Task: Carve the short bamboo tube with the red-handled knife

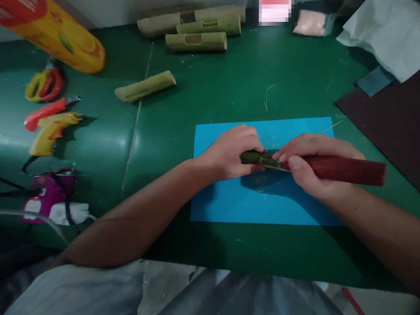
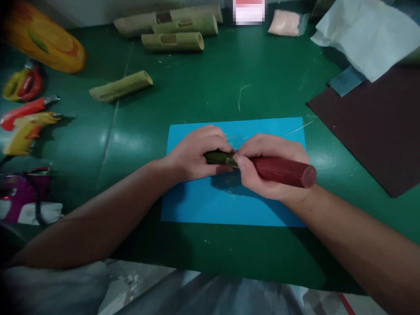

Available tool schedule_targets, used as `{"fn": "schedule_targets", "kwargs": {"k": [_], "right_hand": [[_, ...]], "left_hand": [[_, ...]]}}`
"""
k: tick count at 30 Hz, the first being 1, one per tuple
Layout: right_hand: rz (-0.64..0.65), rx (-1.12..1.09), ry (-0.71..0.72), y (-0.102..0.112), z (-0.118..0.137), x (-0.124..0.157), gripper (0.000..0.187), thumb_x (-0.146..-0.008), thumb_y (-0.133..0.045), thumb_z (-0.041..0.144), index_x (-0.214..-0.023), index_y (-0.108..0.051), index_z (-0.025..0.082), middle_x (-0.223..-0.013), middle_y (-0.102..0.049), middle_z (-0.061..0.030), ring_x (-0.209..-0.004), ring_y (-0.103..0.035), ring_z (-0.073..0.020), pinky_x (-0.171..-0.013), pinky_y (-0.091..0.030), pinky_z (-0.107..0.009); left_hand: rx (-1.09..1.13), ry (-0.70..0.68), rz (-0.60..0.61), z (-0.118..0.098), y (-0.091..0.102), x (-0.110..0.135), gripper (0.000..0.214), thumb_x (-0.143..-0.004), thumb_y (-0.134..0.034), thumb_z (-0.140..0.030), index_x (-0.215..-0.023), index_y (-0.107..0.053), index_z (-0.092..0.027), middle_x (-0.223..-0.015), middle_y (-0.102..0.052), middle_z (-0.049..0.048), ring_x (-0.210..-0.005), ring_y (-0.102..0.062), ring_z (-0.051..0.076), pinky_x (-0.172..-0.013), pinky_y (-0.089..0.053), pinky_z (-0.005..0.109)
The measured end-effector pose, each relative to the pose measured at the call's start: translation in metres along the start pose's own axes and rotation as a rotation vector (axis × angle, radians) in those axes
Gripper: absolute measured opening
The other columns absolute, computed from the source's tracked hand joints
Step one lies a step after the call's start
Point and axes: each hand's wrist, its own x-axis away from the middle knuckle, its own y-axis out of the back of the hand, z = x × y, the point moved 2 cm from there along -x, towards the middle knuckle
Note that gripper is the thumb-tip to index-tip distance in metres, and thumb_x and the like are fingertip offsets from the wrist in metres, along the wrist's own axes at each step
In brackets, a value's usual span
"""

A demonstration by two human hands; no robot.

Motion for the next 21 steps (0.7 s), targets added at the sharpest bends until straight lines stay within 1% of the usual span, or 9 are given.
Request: {"fn": "schedule_targets", "kwargs": {"k": [3, 4, 5, 7, 9, 11, 14, 21], "right_hand": [[-0.236, -0.116, -0.009, 0.0004, -0.0055, 0.0037, 0.015, -0.103, -0.079, 0.036, -0.089, -0.083, 0.033, -0.086, -0.085, 0.0016, -0.077, -0.082, -0.0221, -0.074, -0.071, -0.039], [-0.242, -0.125, -0.012, -0.0001, -0.0071, 0.0043, 0.014, -0.103, -0.079, 0.037, -0.090, -0.084, 0.033, -0.087, -0.085, 0.0017, -0.078, -0.083, -0.0218, -0.075, -0.071, -0.039], [-0.207, -0.113, -0.010, -0.0007, -0.0080, 0.0043, 0.013, -0.103, -0.080, 0.038, -0.092, -0.085, 0.033, -0.089, -0.086, 0.0019, -0.079, -0.083, -0.0217, -0.076, -0.071, -0.039], [-0.077, -0.054, -0.011, -0.0013, -0.0080, 0.0034, 0.008, -0.103, -0.081, 0.037, -0.097, -0.085, 0.034, -0.095, -0.088, 0.0021, -0.084, -0.085, -0.0222, -0.078, -0.071, -0.038], [-0.001, -0.004, -0.032, 0.0003, -0.0065, 0.0016, 0.007, -0.104, -0.081, 0.037, -0.099, -0.085, 0.035, -0.096, -0.089, 0.0015, -0.086, -0.086, -0.0235, -0.078, -0.072, -0.038], [0.022, 0.018, -0.063, 0.0021, -0.0044, -0.0004, 0.010, -0.105, -0.079, 0.039, -0.098, -0.085, 0.036, -0.097, -0.090, 0.0004, -0.086, -0.086, -0.0243, -0.079, -0.073, -0.039], [0.044, 0.025, -0.066, 0.0025, -0.0025, -0.0023, 0.011, -0.106, -0.079, 0.040, -0.097, -0.085, 0.036, -0.097, -0.089, 0.0003, -0.087, -0.086, -0.0239, -0.081, -0.073, -0.038], [0.019, 0.001, -0.069, 0.0011, -0.0050, -0.0016, 0.012, -0.105, -0.082, 0.046, -0.098, -0.086, 0.037, -0.096, -0.088, -0.0004, -0.087, -0.085, -0.0241, -0.082, -0.074, -0.039]], "left_hand": [[-0.003, 0.020, 0.007, 0.0003, -0.0002, -0.0005, 0.018, -0.095, -0.087, -0.038, -0.101, -0.079, -0.022, -0.096, -0.076, 0.0033, -0.093, -0.070, 0.021, -0.086, -0.051, 0.036], [-0.003, 0.021, 0.006, 0.0003, -0.0003, -0.0007, 0.018, -0.095, -0.087, -0.038, -0.100, -0.079, -0.022, -0.096, -0.076, 0.0032, -0.093, -0.069, 0.021, -0.086, -0.051, 0.036], [-0.003, 0.019, 0.006, 0.0003, -0.0004, -0.0009, 0.019, -0.095, -0.087, -0.039, -0.099, -0.078, -0.022, -0.095, -0.075, 0.0030, -0.092, -0.069, 0.021, -0.086, -0.051, 0.035], [-0.007, 0.013, 0.002, 0.0002, -0.0005, -0.0010, 0.023, -0.095, -0.087, -0.042, -0.097, -0.077, -0.022, -0.092, -0.074, 0.0027, -0.089, -0.067, 0.021, -0.085, -0.050, 0.035], [-0.017, 0.008, 0.003, 0.0001, -0.0005, -0.0008, 0.024, -0.096, -0.087, -0.044, -0.096, -0.077, -0.022, -0.091, -0.073, 0.0027, -0.087, -0.065, 0.020, -0.083, -0.050, 0.035], [-0.028, -0.002, 0.002, -0.0002, -0.0003, -0.0007, 0.024, -0.097, -0.086, -0.044, -0.096, -0.076, -0.022, -0.092, -0.072, 0.0030, -0.086, -0.065, 0.021, -0.083, -0.049, 0.036], [-0.038, -0.015, 0.007, -0.0009, 0.0002, -0.0008, 0.024, -0.097, -0.085, -0.043, -0.095, -0.075, -0.022, -0.092, -0.072, 0.0030, -0.087, -0.065, 0.021, -0.083, -0.049, 0.036], [-0.034, 0.002, 0.001, -0.0012, 0.0003, -0.0014, 0.027, -0.097, -0.085, -0.046, -0.092, -0.073, -0.022, -0.090, -0.073, 0.0028, -0.084, -0.064, 0.020, -0.081, -0.049, 0.036]]}}
